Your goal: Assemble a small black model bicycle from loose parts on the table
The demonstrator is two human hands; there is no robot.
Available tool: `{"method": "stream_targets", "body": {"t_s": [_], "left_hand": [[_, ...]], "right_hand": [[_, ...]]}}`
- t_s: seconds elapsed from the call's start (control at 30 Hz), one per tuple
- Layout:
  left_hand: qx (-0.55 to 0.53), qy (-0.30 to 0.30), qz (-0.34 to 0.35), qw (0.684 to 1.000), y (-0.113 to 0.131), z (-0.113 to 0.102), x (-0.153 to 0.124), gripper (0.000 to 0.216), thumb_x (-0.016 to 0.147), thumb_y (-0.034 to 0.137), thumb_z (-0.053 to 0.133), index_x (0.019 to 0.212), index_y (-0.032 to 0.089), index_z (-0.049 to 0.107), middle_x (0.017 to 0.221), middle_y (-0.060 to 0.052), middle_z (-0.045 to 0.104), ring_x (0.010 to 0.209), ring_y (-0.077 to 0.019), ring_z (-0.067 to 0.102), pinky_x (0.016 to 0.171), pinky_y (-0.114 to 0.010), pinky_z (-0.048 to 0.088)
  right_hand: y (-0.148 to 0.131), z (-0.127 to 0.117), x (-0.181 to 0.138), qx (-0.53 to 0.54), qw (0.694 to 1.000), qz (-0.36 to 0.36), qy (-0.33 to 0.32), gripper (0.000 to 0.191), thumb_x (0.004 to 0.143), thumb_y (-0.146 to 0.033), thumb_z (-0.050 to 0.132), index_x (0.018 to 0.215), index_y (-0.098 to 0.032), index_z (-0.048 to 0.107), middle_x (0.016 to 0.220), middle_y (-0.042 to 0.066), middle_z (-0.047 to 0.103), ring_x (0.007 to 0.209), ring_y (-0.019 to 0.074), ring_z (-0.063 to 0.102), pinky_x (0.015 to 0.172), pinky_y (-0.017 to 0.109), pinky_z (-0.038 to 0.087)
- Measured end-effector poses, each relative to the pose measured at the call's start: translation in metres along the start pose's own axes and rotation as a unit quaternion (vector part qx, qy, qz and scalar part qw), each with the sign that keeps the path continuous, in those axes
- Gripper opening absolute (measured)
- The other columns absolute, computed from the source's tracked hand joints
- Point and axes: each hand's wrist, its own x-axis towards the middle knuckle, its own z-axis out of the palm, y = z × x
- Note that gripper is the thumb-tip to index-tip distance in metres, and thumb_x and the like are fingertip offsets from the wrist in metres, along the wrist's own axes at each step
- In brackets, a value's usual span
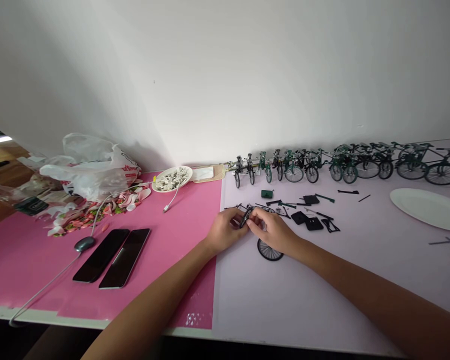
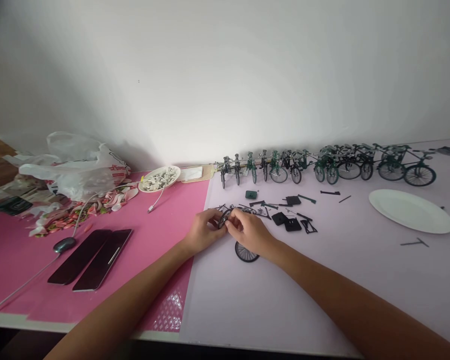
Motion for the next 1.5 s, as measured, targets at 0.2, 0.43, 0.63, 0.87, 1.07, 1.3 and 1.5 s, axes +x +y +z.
{"method": "stream_targets", "body": {"t_s": [0.2, 0.43, 0.63, 0.87, 1.07, 1.3, 1.5], "left_hand": [[0.006, -0.004, 0.003, 1.0, -0.0021, 0.0001, 0.0001, 0.011, 0.077, 0.023, 0.072, 0.084, 0.016, 0.067, 0.075, -0.001, 0.069, 0.066, -0.0109, 0.062, 0.062, -0.022, 0.054], [0.015, -0.007, 0.002, 1.0, -0.005, 0.0002, -0.0004, 0.012, 0.078, 0.024, 0.072, 0.085, 0.016, 0.067, 0.078, -0.002, 0.07, 0.068, -0.0118, 0.063, 0.064, -0.022, 0.055], [0.012, -0.007, 0.008, 1.0, -0.0035, -0.0004, -0.0003, 0.011, 0.077, 0.024, 0.072, 0.085, 0.016, 0.067, 0.077, -0.001, 0.07, 0.067, -0.0112, 0.063, 0.063, -0.022, 0.055], [0.007, -0.009, 0.004, 1.0, 0.0, -0.001, 0.0001, 0.011, 0.076, 0.021, 0.072, 0.084, 0.016, 0.067, 0.077, -0.002, 0.07, 0.066, -0.0111, 0.063, 0.063, -0.022, 0.055], [0.001, -0.013, 0.006, 1.0, 0.002, -0.0019, 0.0009, 0.01, 0.077, 0.021, 0.071, 0.084, 0.016, 0.066, 0.078, -0.002, 0.07, 0.066, -0.0109, 0.063, 0.062, -0.021, 0.055], [0.005, -0.009, 0.009, 1.0, 0.0016, -0.0014, 0.0007, 0.01, 0.077, 0.02, 0.071, 0.084, 0.016, 0.066, 0.078, -0.002, 0.07, 0.067, -0.0114, 0.064, 0.064, -0.022, 0.056], [0.007, -0.009, 0.012, 1.0, 0.001, -0.0013, 0.0006, 0.01, 0.076, 0.019, 0.071, 0.084, 0.015, 0.066, 0.078, -0.002, 0.07, 0.067, -0.011, 0.063, 0.063, -0.022, 0.055]], "right_hand": [[-0.0009, -0.0006, 0.0003, -0.001, 1.0, 0.003, -0.005, 0.008, 0.093, -0.029, 0.055, 0.087, -0.024, 0.052, 0.077, 0.0, 0.067, 0.068, 0.0178, 0.063, 0.065, 0.03, 0.049], [0.0005, 0.0002, -0.0001, -0.007, 1.0, -0.002, 0.0, 0.009, 0.093, -0.029, 0.056, 0.086, -0.024, 0.052, 0.076, 0.0, 0.066, 0.068, 0.0177, 0.063, 0.064, 0.03, 0.049], [0.001, 0.0, 0.0001, -0.003, 1.0, -0.003, -0.005, 0.009, 0.093, -0.03, 0.055, 0.087, -0.025, 0.051, 0.076, 0.0, 0.066, 0.068, 0.0182, 0.063, 0.063, 0.03, 0.049], [0.0015, -0.0003, 0.0002, -0.002, 1.0, 0.0, -0.008, 0.009, 0.093, -0.03, 0.055, 0.087, -0.025, 0.051, 0.077, 0.0, 0.066, 0.069, 0.0183, 0.062, 0.064, 0.031, 0.049], [-0.001, -0.0016, 0.0001, -0.001, 1.0, 0.003, -0.011, 0.009, 0.093, -0.03, 0.055, 0.087, -0.025, 0.051, 0.076, 0.0, 0.066, 0.068, 0.0183, 0.062, 0.064, 0.031, 0.049], [-0.0004, -0.0015, -0.0002, 0.004, 1.0, 0.004, -0.016, 0.009, 0.094, -0.03, 0.055, 0.088, -0.024, 0.051, 0.076, 0.0, 0.066, 0.067, 0.0174, 0.062, 0.063, 0.029, 0.048], [-0.001, -0.0024, 0.0002, 0.009, 1.0, 0.01, -0.023, 0.009, 0.094, -0.029, 0.055, 0.088, -0.024, 0.051, 0.076, 0.0, 0.065, 0.068, 0.0178, 0.062, 0.064, 0.03, 0.048]]}}
